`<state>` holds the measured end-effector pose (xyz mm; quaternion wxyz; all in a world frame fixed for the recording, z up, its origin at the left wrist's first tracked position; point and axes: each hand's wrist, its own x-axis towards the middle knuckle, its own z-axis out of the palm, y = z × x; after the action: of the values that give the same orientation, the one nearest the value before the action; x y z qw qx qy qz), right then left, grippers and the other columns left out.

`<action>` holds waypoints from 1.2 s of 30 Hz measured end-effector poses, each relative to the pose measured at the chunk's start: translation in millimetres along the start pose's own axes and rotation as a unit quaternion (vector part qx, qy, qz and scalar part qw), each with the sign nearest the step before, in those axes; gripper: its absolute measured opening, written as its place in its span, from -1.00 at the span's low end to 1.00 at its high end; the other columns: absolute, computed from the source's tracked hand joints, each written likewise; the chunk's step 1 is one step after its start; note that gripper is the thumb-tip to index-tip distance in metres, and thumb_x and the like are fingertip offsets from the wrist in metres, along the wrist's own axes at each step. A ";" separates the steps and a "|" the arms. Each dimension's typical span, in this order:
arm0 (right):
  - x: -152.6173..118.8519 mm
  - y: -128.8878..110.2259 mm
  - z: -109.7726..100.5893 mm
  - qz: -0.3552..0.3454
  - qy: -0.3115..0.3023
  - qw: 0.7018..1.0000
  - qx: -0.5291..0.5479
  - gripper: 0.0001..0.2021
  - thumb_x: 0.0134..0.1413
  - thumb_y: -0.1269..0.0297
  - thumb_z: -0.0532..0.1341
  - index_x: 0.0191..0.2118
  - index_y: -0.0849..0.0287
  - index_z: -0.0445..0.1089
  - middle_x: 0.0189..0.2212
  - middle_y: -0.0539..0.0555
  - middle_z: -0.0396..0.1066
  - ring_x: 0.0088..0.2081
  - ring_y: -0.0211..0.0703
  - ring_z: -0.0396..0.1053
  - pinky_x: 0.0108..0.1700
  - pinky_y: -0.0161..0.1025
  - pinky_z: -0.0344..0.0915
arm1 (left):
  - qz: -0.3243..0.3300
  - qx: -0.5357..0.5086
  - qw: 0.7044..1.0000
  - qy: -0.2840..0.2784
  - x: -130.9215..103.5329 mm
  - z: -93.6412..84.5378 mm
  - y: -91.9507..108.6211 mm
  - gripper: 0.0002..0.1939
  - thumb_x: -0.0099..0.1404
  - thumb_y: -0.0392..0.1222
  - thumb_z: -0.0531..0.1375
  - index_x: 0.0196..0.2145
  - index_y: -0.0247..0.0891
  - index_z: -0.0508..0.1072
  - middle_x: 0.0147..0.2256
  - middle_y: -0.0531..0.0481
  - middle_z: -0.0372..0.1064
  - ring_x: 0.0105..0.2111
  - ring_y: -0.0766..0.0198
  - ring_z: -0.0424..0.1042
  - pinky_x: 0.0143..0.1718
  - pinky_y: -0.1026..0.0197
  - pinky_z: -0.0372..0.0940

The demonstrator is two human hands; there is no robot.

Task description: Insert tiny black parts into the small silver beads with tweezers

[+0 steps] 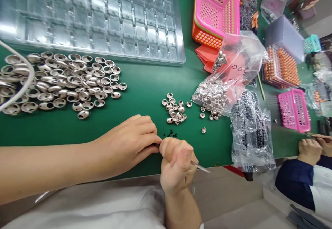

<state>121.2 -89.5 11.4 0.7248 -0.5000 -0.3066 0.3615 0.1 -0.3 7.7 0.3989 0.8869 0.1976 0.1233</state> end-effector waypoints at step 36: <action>-2.2 2.9 4.0 -0.040 -0.048 0.994 -0.087 -0.50 0.43 0.09 -0.01 -0.58 0.14 -0.03 -0.66 -0.13 -0.12 -0.62 -0.36 -0.10 -0.53 -0.28 -0.08 | 0.007 -0.006 1.000 0.012 0.0 2.0 -3.4 -0.82 0.41 -0.30 0.21 -0.34 -0.28 0.60 -0.39 -0.01 0.42 -0.30 0.17 0.29 -0.28 0.11 0.13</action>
<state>116.1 -88.7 9.8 0.6768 -0.5305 -0.3915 0.3276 0.0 0.5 3.9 0.4009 0.8844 0.1955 0.1376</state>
